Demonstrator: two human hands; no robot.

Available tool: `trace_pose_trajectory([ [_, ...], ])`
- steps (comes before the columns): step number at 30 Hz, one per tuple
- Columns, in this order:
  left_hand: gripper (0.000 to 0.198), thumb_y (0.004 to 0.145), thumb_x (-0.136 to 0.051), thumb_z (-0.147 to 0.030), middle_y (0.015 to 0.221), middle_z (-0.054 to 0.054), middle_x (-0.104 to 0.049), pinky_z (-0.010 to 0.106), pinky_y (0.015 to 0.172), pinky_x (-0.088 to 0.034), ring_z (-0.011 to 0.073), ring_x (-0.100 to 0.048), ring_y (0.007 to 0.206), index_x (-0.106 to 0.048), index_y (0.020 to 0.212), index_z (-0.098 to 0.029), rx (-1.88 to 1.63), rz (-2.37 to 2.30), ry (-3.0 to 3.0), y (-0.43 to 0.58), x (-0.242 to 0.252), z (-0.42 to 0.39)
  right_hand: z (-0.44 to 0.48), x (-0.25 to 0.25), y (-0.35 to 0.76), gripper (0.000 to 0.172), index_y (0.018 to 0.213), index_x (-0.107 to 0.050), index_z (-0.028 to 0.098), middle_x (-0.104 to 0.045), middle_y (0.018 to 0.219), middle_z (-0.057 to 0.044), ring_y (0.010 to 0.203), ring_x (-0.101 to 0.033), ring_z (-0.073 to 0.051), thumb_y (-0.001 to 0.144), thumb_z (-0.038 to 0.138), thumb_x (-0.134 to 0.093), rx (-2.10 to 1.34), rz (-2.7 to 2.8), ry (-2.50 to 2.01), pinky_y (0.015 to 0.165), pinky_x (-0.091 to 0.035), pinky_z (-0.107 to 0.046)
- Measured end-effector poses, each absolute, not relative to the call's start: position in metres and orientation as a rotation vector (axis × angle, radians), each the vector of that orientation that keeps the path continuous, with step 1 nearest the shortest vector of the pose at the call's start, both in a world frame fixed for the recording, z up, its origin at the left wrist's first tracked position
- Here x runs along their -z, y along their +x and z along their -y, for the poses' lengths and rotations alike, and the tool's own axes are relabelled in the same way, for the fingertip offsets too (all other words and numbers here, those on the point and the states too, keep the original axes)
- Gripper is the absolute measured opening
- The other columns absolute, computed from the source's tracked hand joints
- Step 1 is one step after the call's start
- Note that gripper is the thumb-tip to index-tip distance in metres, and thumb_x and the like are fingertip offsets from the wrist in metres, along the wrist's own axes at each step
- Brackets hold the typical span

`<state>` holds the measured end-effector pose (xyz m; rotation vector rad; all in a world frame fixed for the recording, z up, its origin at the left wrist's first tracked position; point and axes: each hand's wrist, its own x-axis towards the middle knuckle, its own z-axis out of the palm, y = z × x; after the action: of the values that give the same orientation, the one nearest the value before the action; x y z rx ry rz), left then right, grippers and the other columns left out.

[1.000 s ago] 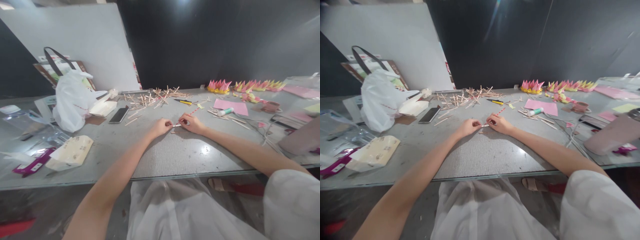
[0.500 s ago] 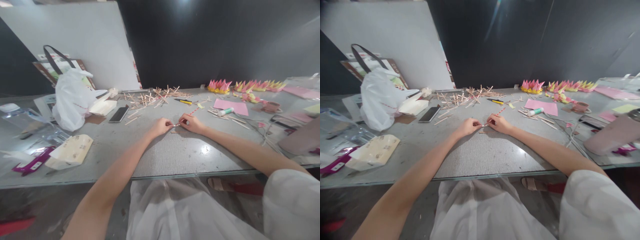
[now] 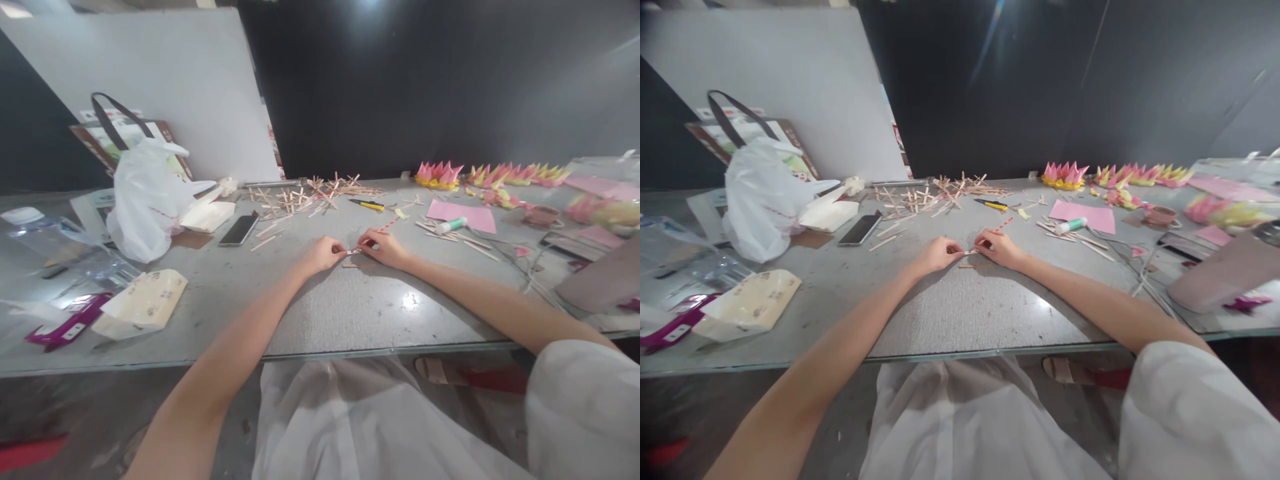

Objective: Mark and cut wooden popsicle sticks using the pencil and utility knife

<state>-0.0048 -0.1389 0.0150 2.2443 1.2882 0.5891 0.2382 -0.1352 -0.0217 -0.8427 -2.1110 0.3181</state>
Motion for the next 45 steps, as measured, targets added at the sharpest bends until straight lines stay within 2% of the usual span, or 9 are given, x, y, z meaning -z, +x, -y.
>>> trace_pose_trajectory([
  [22,0.014,0.090,-0.073,-0.026,0.078,0.007,-0.079,0.027,0.065,-0.045,0.0176,-0.069,0.071,-0.082,0.084,-0.017,-0.583,-1.292,2.269,-0.0034,-0.0168,0.1403,0.1367,0.0208,0.2369,0.016,0.092,-0.068,0.021,-0.070,0.086,-0.005,0.075,-0.070,-0.017,0.097,0.036,-0.065,-0.313,2.093,-0.841,0.073,-0.056,-0.030],
  [32,0.013,0.089,-0.073,-0.026,0.077,0.007,-0.078,0.028,0.064,-0.045,0.0178,-0.068,0.070,-0.082,0.082,-0.018,-0.601,-1.290,2.246,-0.0034,-0.0147,0.1390,0.1363,0.0203,0.2371,0.011,0.092,-0.068,0.021,-0.071,0.085,-0.005,0.074,-0.070,-0.018,0.096,0.031,-0.066,-0.318,2.089,-0.850,0.072,-0.056,-0.031],
  [41,0.014,0.091,-0.072,-0.029,0.078,0.006,-0.077,0.027,0.065,-0.045,0.0171,-0.068,0.071,-0.081,0.086,-0.018,-0.594,-1.235,2.255,-0.0057,-0.0070,0.1344,0.1339,0.0232,0.2378,0.011,0.093,-0.067,0.021,-0.069,0.088,-0.005,0.074,-0.067,-0.017,0.097,0.030,-0.064,-0.276,2.117,-0.829,0.072,-0.055,-0.031],
  [45,0.013,0.093,-0.072,-0.027,0.082,0.006,-0.075,0.028,0.072,-0.046,0.0179,-0.066,0.076,-0.081,0.090,-0.019,-0.680,-1.249,2.386,-0.0088,-0.0083,0.1354,0.1338,0.0219,0.2365,0.010,0.096,-0.066,0.021,-0.068,0.089,-0.005,0.073,-0.065,-0.017,0.099,0.030,-0.061,-0.251,2.110,-0.856,0.072,-0.054,-0.032],
])
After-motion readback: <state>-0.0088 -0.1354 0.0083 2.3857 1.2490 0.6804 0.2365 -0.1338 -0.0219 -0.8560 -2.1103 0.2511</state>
